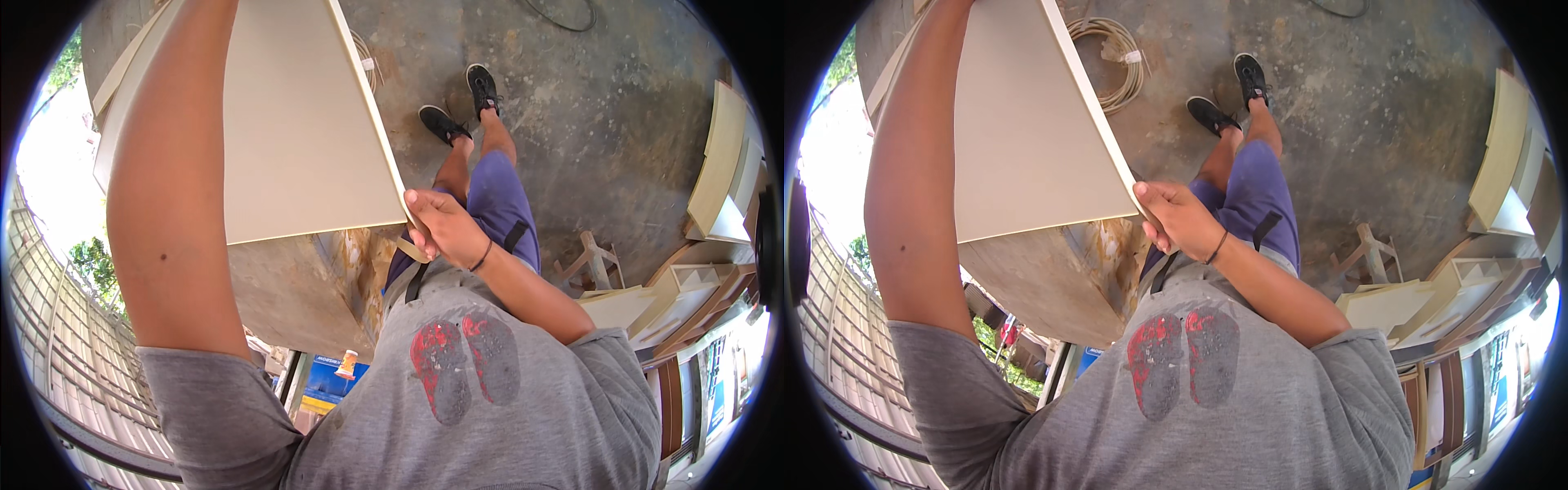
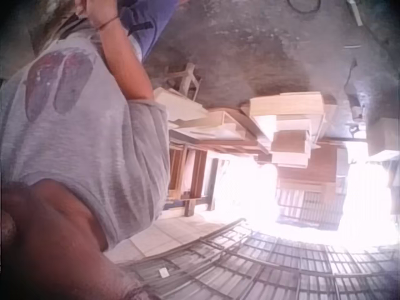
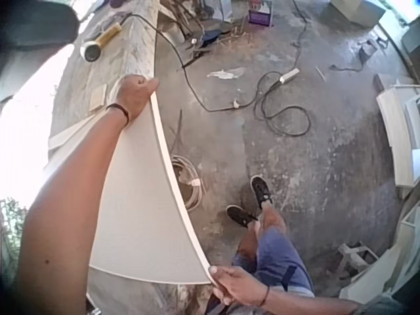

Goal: The person applies a strip of edge banding to the side of a wooden panel by hand, uses a utility knife to trim the excess, and then heats the strip with a heat gun while pressing it down.

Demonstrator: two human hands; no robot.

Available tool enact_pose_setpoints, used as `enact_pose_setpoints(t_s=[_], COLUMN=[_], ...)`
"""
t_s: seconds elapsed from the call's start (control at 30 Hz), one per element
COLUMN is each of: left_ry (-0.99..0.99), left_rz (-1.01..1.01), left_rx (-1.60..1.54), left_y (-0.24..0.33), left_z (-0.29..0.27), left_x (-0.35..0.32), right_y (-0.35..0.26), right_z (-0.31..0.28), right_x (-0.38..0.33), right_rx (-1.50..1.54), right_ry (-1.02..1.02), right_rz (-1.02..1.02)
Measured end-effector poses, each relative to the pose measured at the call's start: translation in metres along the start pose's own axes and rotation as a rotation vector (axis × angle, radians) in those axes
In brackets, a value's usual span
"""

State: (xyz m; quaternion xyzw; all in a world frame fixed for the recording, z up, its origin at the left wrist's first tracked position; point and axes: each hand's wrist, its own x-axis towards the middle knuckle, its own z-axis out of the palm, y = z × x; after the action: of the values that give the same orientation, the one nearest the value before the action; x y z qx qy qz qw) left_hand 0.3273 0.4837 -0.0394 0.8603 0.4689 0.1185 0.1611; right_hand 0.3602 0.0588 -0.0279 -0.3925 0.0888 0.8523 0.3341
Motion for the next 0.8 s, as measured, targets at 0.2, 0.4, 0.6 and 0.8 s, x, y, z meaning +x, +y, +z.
enact_pose_setpoints(t_s=[0.2,0.4,0.6,0.8], left_ry=[0.013,0.033,0.055,0.079], left_rz=[0.017,0.004,-0.012,0.020], left_rx=[-0.045,-0.002,-0.011,0.040], left_y=[0.000,-0.002,0.001,-0.003], left_z=[0.001,0.001,0.004,0.006], left_x=[-0.001,0.000,-0.001,0.001], right_y=[0.015,0.018,0.031,0.051], right_z=[-0.008,-0.015,-0.010,-0.014], right_x=[-0.001,0.003,0.010,0.020], right_rx=[0.315,0.395,0.420,0.289], right_ry=[-0.192,-0.324,-0.330,-0.273], right_rz=[0.076,0.100,0.031,-0.143])
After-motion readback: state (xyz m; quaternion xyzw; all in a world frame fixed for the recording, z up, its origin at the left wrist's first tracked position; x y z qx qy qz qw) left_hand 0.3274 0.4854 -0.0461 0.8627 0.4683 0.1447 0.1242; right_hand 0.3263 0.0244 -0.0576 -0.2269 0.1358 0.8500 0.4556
